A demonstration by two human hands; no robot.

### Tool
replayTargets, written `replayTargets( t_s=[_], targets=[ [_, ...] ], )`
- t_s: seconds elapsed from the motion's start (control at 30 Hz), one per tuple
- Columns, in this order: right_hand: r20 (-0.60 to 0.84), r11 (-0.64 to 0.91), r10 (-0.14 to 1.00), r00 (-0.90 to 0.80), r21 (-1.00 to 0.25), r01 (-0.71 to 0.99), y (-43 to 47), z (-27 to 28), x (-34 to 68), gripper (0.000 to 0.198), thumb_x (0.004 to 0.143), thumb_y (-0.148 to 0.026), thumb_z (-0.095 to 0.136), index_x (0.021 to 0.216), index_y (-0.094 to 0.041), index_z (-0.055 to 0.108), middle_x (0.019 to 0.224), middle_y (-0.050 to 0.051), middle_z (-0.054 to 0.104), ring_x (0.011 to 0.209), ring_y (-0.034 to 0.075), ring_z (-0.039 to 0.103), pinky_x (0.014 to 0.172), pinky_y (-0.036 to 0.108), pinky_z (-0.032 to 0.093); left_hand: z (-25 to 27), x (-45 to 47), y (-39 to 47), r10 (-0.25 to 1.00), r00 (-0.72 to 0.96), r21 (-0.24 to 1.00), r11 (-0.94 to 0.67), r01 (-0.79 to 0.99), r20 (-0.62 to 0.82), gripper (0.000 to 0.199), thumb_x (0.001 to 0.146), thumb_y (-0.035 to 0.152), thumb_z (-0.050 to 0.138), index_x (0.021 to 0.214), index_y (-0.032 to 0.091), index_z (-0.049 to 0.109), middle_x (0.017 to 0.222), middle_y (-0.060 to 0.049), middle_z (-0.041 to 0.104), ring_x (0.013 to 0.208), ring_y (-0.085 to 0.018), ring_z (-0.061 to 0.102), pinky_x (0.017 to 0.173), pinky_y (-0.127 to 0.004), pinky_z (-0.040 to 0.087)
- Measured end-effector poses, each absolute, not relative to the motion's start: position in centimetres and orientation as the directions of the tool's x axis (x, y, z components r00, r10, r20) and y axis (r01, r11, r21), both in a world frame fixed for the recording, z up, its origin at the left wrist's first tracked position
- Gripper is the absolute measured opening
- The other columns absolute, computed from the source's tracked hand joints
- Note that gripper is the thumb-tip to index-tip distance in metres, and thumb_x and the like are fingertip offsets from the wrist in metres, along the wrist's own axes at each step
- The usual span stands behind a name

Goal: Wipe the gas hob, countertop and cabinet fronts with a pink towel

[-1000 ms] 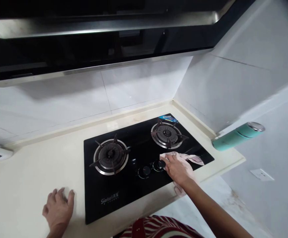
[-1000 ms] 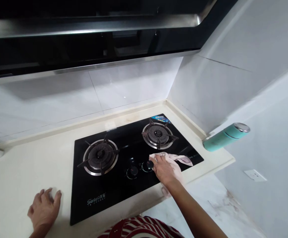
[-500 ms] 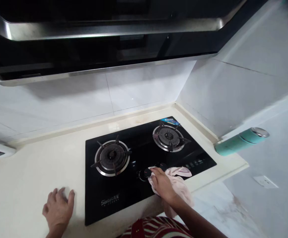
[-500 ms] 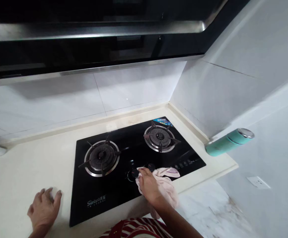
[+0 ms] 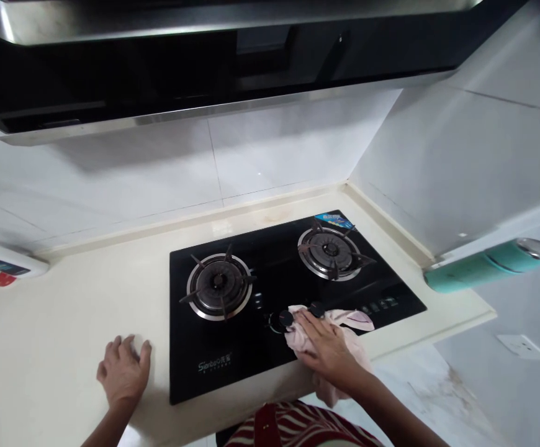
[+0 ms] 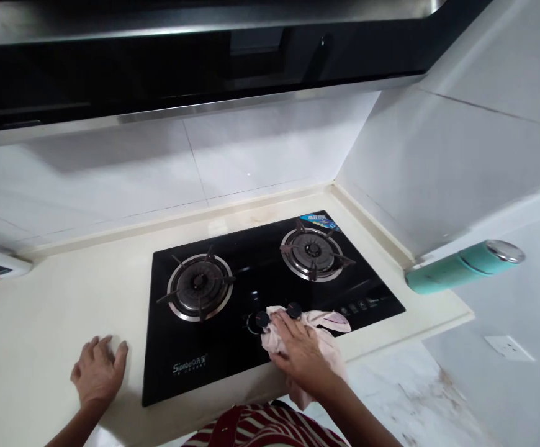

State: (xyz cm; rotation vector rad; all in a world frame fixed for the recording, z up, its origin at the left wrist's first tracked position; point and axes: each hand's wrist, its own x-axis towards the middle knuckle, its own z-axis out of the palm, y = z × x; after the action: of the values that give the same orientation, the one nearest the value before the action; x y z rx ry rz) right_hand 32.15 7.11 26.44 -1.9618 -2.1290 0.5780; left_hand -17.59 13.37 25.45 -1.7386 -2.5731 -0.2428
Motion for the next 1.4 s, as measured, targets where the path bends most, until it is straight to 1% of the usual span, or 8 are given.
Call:
replayTargets(
  t_s=[0.17, 0.27, 0.43, 0.53, 0.83, 1.0, 1.13, 1.4],
  targets=[
    [-0.094, 0.001, 0.995, -0.015, -0.142, 0.99, 4.8, 24.7, 32.1, 0.06, 0.09, -0.046, 0.06, 0.149, -0.033, 0.055, 0.148, 0.015, 0.055, 0.128, 0.04, 0.05, 0.096, 0.058, 0.047, 25.1, -17.6, 13.2, 0.921, -0.369, 0.107, 0.357, 0.928, 0.127, 0.06, 0.1, 0.052, 0.033, 0.135, 0.01, 0.056, 0.154, -0.023, 0.045, 0.151, -0.033, 0.032, 0.121, -0.054, 0.026],
    [-0.05, 0.141, 0.988, -0.145, -0.081, 0.987, 4.5, 22.9, 30.5, 0.05, 0.089, -0.039, 0.064, 0.137, -0.026, 0.066, 0.136, 0.018, 0.062, 0.119, 0.039, 0.055, 0.094, 0.056, 0.048, 24.9, -17.7, 13.1, 0.922, -0.359, 0.109, 0.346, 0.932, 0.144, 0.059, 0.1, 0.051, 0.033, 0.135, 0.011, 0.056, 0.154, -0.023, 0.045, 0.151, -0.032, 0.032, 0.121, -0.054, 0.026],
    [0.009, 0.622, 0.779, -0.627, -0.135, 0.771, 6.5, 23.1, 24.9, 0.044, 0.092, -0.031, 0.064, 0.133, -0.018, 0.063, 0.119, 0.014, 0.068, 0.116, 0.033, 0.057, 0.101, 0.052, 0.046, 24.7, -17.9, 13.0, 0.92, -0.369, 0.116, 0.355, 0.928, 0.132, 0.058, 0.1, 0.051, 0.032, 0.134, 0.011, 0.057, 0.154, -0.022, 0.045, 0.151, -0.032, 0.032, 0.121, -0.054, 0.027],
    [0.065, 0.723, 0.677, -0.733, -0.24, 0.647, 9.7, 24.9, 20.3, 0.052, 0.095, -0.04, 0.061, 0.14, -0.015, 0.055, 0.132, 0.016, 0.062, 0.124, 0.032, 0.052, 0.105, 0.052, 0.043, 24.6, -18.1, 13.0, 0.919, -0.374, 0.124, 0.36, 0.925, 0.127, 0.06, 0.1, 0.053, 0.03, 0.134, 0.013, 0.057, 0.155, -0.021, 0.045, 0.151, -0.033, 0.032, 0.12, -0.055, 0.027],
    [-0.166, 0.556, 0.719, -0.675, -0.445, 0.702, 17.0, 29.2, 19.9, 0.04, 0.085, -0.028, 0.067, 0.124, -0.03, 0.067, 0.133, 0.002, 0.065, 0.129, 0.024, 0.05, 0.113, 0.041, 0.034, 24.6, -18.3, 12.9, 0.915, -0.386, 0.123, 0.373, 0.92, 0.118, 0.059, 0.099, 0.053, 0.03, 0.132, 0.015, 0.059, 0.154, -0.02, 0.047, 0.15, -0.033, 0.033, 0.12, -0.056, 0.028],
    [-0.235, 0.209, 0.928, -0.288, -0.312, 0.927, 20.9, 29.4, 25.8, 0.043, 0.093, -0.019, 0.046, 0.133, -0.02, 0.061, 0.133, 0.012, 0.062, 0.122, 0.025, 0.055, 0.102, 0.036, 0.04, 24.8, -18.2, 12.9, 0.913, -0.395, 0.132, 0.381, 0.915, 0.102, 0.057, 0.098, 0.052, 0.032, 0.132, 0.015, 0.059, 0.154, -0.019, 0.048, 0.151, -0.033, 0.033, 0.121, -0.056, 0.027],
    [-0.196, -0.064, 0.98, 0.027, -0.186, 0.98, 24.5, 28.8, 28.7, 0.047, 0.098, -0.019, 0.034, 0.14, -0.011, 0.055, 0.125, 0.02, 0.061, 0.113, 0.029, 0.057, 0.094, 0.038, 0.041, 24.7, -18.1, 12.9, 0.902, -0.418, 0.154, 0.401, 0.903, 0.106, 0.054, 0.099, 0.051, 0.033, 0.131, 0.016, 0.059, 0.154, -0.018, 0.048, 0.152, -0.031, 0.032, 0.121, -0.054, 0.027],
    [-0.113, -0.029, 0.994, 0.013, -0.142, 0.989, 32.6, 28.1, 26.1, 0.041, 0.102, -0.032, 0.037, 0.133, -0.023, 0.063, 0.131, 0.015, 0.058, 0.117, 0.031, 0.049, 0.093, 0.043, 0.036, 24.4, -18.1, 12.7, 0.899, -0.428, 0.15, 0.412, 0.899, 0.094, 0.056, 0.098, 0.05, 0.033, 0.132, 0.015, 0.06, 0.155, -0.018, 0.049, 0.152, -0.033, 0.032, 0.121, -0.055, 0.028]
  ],
)
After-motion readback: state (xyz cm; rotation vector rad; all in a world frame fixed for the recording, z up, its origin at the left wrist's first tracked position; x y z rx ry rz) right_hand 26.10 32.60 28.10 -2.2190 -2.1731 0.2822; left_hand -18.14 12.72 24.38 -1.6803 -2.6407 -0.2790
